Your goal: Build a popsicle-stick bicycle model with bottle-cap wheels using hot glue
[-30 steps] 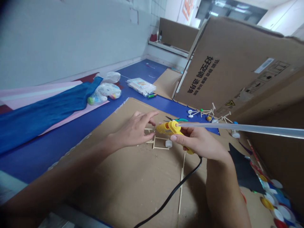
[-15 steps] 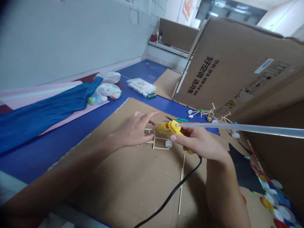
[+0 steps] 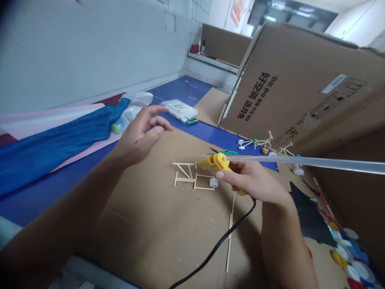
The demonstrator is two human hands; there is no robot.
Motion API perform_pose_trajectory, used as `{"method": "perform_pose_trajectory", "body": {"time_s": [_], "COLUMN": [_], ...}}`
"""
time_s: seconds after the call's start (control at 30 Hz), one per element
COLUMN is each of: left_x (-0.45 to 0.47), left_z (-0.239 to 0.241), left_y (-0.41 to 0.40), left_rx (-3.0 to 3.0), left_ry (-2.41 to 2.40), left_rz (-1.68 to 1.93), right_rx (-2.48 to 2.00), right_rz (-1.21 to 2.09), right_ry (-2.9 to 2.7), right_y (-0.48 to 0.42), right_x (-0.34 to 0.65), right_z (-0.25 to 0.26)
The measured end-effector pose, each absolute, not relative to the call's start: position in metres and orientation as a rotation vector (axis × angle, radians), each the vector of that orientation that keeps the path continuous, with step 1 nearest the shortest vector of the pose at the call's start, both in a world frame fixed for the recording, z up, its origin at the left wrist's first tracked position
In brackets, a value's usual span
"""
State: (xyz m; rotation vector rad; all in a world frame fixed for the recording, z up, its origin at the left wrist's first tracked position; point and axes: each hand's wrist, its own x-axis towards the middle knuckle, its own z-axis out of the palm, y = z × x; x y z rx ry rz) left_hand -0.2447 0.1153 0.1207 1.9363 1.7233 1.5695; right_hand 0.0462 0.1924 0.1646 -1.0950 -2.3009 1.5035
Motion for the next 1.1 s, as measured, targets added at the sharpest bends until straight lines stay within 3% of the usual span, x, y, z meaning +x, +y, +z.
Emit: {"method": "perform_pose_trajectory", "body": {"time_s": [1.1], "left_x": [-0.215], "left_z": [0.105], "left_y": [0.12], "left_rx": [2.354], "left_ry": [1.756], "left_rz": [0.641], "right_rx": [-1.074], "right_rz": [1.564], "right_ry": [-2.302], "right_y": [0.197], "right_x": [0.051], "right_z": [0.154]}}
